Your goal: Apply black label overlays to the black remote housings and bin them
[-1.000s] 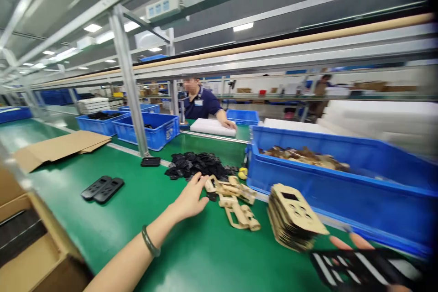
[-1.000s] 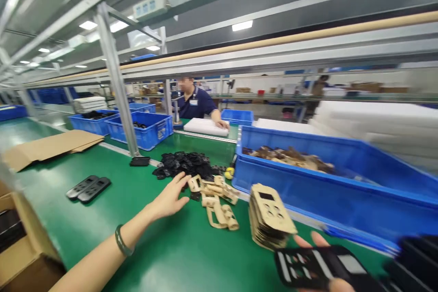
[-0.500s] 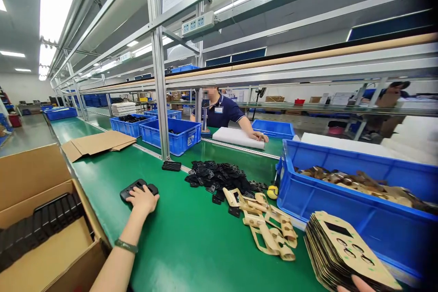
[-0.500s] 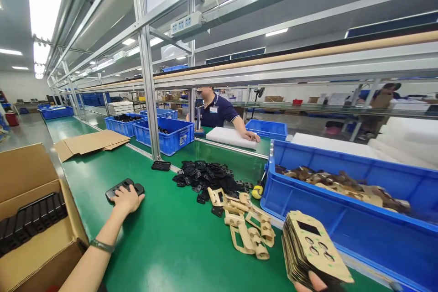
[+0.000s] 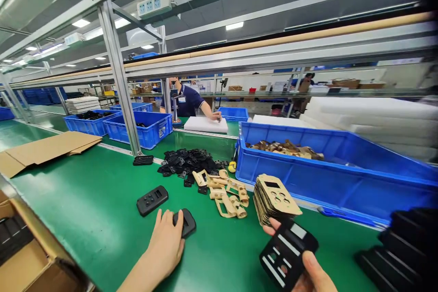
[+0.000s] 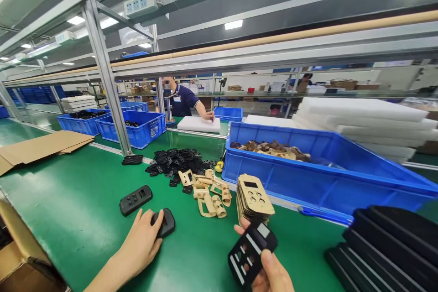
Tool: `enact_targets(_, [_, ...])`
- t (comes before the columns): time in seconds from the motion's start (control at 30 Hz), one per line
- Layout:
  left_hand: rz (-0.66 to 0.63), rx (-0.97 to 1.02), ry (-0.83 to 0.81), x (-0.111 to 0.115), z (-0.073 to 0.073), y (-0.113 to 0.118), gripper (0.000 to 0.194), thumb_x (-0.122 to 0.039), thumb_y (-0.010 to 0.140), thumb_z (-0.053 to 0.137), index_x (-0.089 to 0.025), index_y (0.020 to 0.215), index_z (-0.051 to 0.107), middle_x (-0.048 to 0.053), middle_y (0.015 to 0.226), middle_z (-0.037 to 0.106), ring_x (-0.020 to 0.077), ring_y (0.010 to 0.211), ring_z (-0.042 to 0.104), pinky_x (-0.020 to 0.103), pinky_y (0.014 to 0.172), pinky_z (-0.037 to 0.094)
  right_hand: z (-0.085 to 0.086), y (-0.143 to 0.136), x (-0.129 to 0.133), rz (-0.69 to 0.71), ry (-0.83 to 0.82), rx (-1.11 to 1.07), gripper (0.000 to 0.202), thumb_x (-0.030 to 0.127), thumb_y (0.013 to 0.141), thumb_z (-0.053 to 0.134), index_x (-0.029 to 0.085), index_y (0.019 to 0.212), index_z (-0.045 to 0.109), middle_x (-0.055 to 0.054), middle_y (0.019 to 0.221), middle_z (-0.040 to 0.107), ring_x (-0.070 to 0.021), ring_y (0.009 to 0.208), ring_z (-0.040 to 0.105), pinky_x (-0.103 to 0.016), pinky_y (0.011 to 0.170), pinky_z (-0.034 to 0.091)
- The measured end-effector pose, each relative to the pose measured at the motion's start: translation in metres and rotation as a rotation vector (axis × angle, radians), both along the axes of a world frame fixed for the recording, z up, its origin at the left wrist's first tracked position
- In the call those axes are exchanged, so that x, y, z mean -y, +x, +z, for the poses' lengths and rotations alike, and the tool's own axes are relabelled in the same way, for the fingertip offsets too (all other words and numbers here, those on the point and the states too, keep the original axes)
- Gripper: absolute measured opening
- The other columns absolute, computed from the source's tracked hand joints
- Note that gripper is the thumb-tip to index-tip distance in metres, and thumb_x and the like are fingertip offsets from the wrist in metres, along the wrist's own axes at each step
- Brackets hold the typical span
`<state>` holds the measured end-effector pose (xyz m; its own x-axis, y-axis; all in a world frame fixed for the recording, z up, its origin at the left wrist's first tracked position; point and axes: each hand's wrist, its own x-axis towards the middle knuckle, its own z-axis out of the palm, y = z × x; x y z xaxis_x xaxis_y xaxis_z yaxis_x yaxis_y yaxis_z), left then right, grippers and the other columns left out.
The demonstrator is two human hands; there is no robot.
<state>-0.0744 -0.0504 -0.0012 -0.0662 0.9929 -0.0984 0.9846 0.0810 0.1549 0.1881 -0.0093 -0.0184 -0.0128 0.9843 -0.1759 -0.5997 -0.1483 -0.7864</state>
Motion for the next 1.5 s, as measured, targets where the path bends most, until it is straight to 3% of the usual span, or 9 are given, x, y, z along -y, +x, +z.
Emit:
enact_targets(0.1, [-0.049,0.303,0.051,-0.001,0.006,0.017,0.084,-0.025,0.068,0.059,-0.015,0.144,0.028,0.017,0.120,0.051,0.0307,0.101,0.055,0.041,0.094,0.039,0.000,0.001,0.005,0.027,0.006,-0.046,0.047,0.058,0.070,0.068,0.027,0.104,0.068,-0.004,0.113,0.069,-0.0225,0.105,0.061,-0.024,0.071,0.056])
enact_targets(0.23, [-0.131,0.758,0.078,-0.016,0.010,0.042,0.093,-0.035,0.061,0.073,-0.021,0.143,0.031,0.011,0.119,0.048,0.0268,0.102,0.051,0.037,0.092,0.040,0.001,0.005,0.012,0.100,-0.051,-0.148,0.054,0.063,0.068,0.068,0.029,0.110,0.065,-0.004,0.102,0.071,-0.0193,0.087,0.065,-0.026,0.071,0.055])
enact_targets(0.37, [-0.226,1.452,-0.179,-0.035,0.005,0.067,0.072,-0.034,0.070,0.071,-0.018,0.135,0.045,0.011,0.118,0.058,0.0255,0.111,0.050,0.037,0.099,0.035,0.005,0.005,0.014,0.116,-0.046,-0.216,0.056,0.066,0.064,0.069,0.024,0.101,0.067,-0.006,0.099,0.070,-0.0174,0.080,0.063,-0.027,0.068,0.054])
enact_targets(0.5, [-0.068,1.845,-0.349,-0.038,-0.012,0.081,0.055,-0.024,0.066,0.077,-0.014,0.118,0.059,0.011,0.106,0.066,0.0233,0.100,0.058,0.033,0.090,0.041,0.008,0.001,0.012,0.139,-0.005,-0.250,0.053,0.066,0.071,0.063,0.021,0.097,0.067,-0.005,0.089,0.066,-0.0132,0.071,0.055,-0.020,0.055,0.048])
enact_targets(0.67, [0.151,2.005,-0.396,-0.031,-0.025,0.080,0.045,-0.023,0.072,0.075,-0.017,0.115,0.060,0.007,0.098,0.068,0.0155,0.084,0.061,0.028,0.082,0.045,0.010,-0.006,0.007,0.168,-0.049,-0.296,0.045,0.061,0.079,0.059,0.022,0.101,0.064,-0.002,0.078,0.059,-0.0095,0.058,0.044,-0.018,0.047,0.041])
enact_targets(0.8, [0.258,2.111,-0.398,-0.026,-0.022,0.082,0.032,-0.028,0.084,0.063,-0.016,0.113,0.061,0.009,0.106,0.066,0.0158,0.088,0.061,0.030,0.083,0.046,0.008,-0.010,0.005,0.140,-0.065,-0.117,0.044,0.041,0.079,0.070,0.031,0.119,0.054,0.004,0.071,0.050,-0.0058,0.051,0.038,-0.012,0.041,0.035])
enact_targets(0.9, [0.234,2.132,-0.420,-0.024,-0.019,0.085,0.031,-0.027,0.086,0.058,-0.014,0.114,0.059,0.011,0.107,0.066,0.0187,0.090,0.061,0.032,0.082,0.046,0.004,-0.014,0.005,0.127,-0.011,0.180,0.047,0.041,0.080,0.069,0.032,0.123,0.051,0.009,0.062,0.039,-0.0035,0.041,0.028,-0.010,0.032,0.030])
enact_targets(1.03, [0.208,2.136,-0.460,-0.023,-0.019,0.088,0.031,-0.025,0.088,0.053,-0.014,0.117,0.057,0.011,0.103,0.067,0.0208,0.089,0.062,0.035,0.081,0.047,-0.002,-0.017,0.006,0.151,0.089,0.449,0.045,0.048,0.079,0.065,0.028,0.118,0.054,0.007,0.071,0.042,-0.0025,0.038,0.037,-0.014,0.030,0.038])
enact_targets(1.5, [0.203,2.149,-0.449,-0.021,-0.020,0.091,0.029,-0.027,0.088,0.055,-0.017,0.115,0.054,0.007,0.093,0.067,0.0184,0.084,0.062,0.028,0.073,0.042,-0.007,-0.017,0.007,0.197,0.131,0.554,0.045,0.048,0.080,0.062,0.027,0.119,0.054,0.006,0.074,0.042,-0.0035,0.036,0.043,-0.017,0.030,0.039])
